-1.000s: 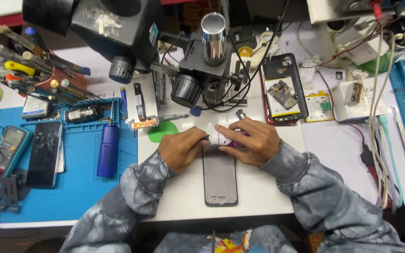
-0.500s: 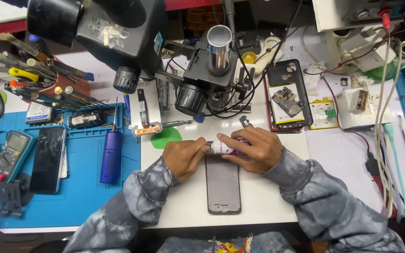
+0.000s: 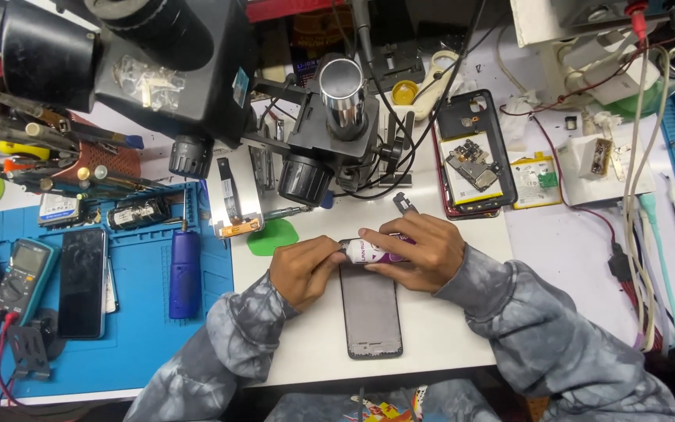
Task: The person applies adhesive from a tube along the edges of a smartphone screen assembly. The person holds the screen steady with one hand while squeezing the tube with the other to dispense the adhesive.
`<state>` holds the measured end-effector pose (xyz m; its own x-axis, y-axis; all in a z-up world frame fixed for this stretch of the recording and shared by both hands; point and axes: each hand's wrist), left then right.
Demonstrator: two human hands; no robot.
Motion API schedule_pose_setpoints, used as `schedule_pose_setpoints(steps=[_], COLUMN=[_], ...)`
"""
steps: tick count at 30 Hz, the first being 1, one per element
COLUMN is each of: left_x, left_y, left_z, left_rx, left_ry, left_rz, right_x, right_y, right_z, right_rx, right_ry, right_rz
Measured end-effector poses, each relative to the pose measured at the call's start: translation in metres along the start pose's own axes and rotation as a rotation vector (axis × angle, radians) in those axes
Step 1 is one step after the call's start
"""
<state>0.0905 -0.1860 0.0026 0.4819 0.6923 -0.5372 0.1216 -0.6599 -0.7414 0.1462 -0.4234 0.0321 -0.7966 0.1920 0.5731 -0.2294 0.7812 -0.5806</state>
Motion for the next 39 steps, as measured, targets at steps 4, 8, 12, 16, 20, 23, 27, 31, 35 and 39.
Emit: schedule_pose_setpoints(steps=[4,8,12,16,20,23,27,31,35,39], left_x=[-0.002,-0.003,-0.004,-0.005,-0.010,-0.010,-0.002,-0.006,-0.001,0.005], left_y=[-0.004,-0.004,-0.005,-0.004,-0.005,-0.005,0.001,-0.007,-0.005,-0.002], left_z=[-0.003,0.000,-0.002,0.001,-0.002,-0.007,-0.002,-0.008,-0.006,-0.004], left_rx=[0.048,0.096,0.115,0.113,0.080,0.037,0.035,0.080,0.091,0.051], left_ry=[-0.039,-0.095,-0.133,-0.146,-0.204,-0.186,-0.146,-0.176,-0.213,-0.244], left_rz=[0.092,0.153,0.166,0.174,0.188,0.166,0.135,0.172,0.249,0.340], right_x=[-0.001,0.000,-0.007,-0.007,-0.007,-0.010,-0.012,-0.015,-0.021,-0.025], right_y=[-0.002,-0.003,-0.001,0.000,-0.001,-0.002,0.000,0.001,0.001,-0.004], right_z=[-0.002,0.000,0.001,0.002,0.001,-0.003,0.000,0.000,0.004,0.008], right_rx=[-0.022,-0.026,-0.061,-0.062,-0.087,-0.096,-0.097,-0.114,-0.122,-0.127], right_ry=[0.007,0.044,0.028,0.056,0.091,0.092,0.098,0.051,0.008,0.017], right_rz=[-0.018,-0.081,-0.073,-0.116,-0.151,-0.151,-0.160,-0.142,-0.109,-0.130])
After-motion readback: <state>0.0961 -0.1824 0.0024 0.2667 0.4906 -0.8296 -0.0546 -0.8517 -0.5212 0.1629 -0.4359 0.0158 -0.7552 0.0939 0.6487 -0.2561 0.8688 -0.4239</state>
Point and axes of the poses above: each hand's wrist, its own z-axis away from the middle knuckle, its own y-axis out of the palm, x = y × z, and after that the axes turned 11 degrees about -z, right-handed
